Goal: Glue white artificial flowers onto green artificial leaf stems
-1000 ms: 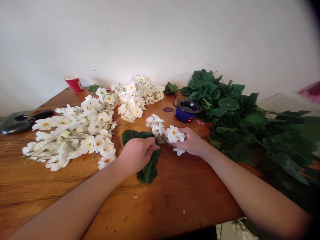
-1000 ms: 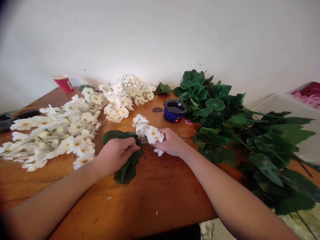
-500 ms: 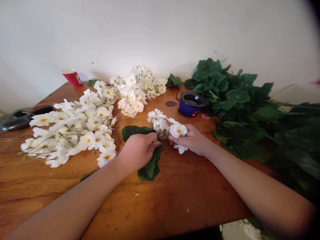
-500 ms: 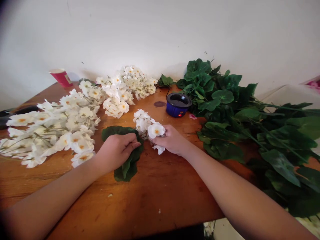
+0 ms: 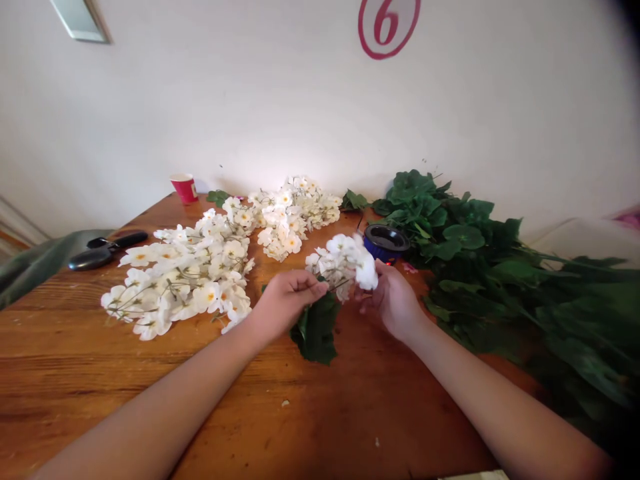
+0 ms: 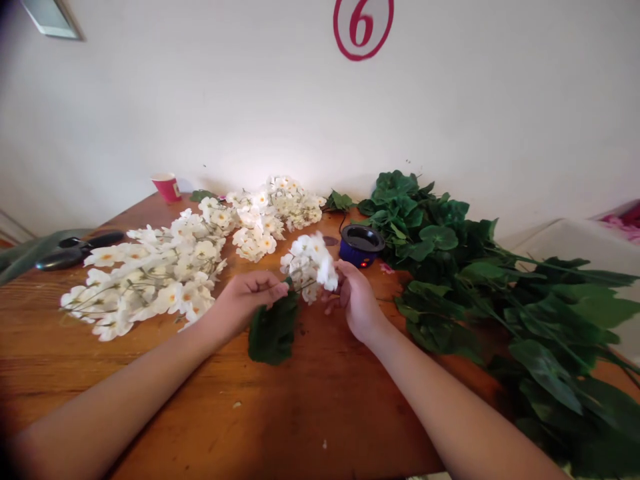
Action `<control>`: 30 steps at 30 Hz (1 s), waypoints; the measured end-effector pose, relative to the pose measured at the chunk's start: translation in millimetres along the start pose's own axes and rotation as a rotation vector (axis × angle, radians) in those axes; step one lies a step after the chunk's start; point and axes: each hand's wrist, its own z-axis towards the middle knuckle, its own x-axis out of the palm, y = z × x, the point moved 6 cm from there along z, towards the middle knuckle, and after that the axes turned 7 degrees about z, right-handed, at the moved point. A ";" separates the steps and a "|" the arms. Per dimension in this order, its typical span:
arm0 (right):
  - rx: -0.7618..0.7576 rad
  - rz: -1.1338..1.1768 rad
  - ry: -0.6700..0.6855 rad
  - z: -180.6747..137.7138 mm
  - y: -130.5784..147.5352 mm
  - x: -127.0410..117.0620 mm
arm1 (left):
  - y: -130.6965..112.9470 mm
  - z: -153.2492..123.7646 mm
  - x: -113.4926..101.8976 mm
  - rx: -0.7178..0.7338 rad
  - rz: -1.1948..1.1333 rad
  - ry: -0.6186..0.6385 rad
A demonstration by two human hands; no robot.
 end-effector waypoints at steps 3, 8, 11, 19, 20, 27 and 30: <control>-0.014 -0.038 0.064 -4.1 1.3 7.6 | -0.4 1.9 -8.8 -0.130 -0.407 -0.054; -0.053 -0.129 0.236 -13.5 -1.9 23.0 | 6.3 3.6 -8.2 -0.205 -0.621 -0.013; -0.051 -0.119 0.272 -15.9 -3.3 25.9 | 12.8 4.1 -0.8 -0.227 -0.626 0.043; 0.026 -0.033 0.189 -17.8 -8.9 27.1 | 13.7 6.7 4.3 -0.182 -0.384 0.026; 0.038 -0.018 0.191 -17.8 -10.1 27.1 | 14.8 7.1 4.9 -0.174 -0.342 0.029; 0.069 0.055 0.125 -13.3 -13.5 22.5 | 19.8 9.0 4.7 0.004 -0.214 -0.107; 0.049 0.023 0.073 -10.8 -14.5 23.1 | 5.5 4.9 -0.9 0.139 0.035 -0.194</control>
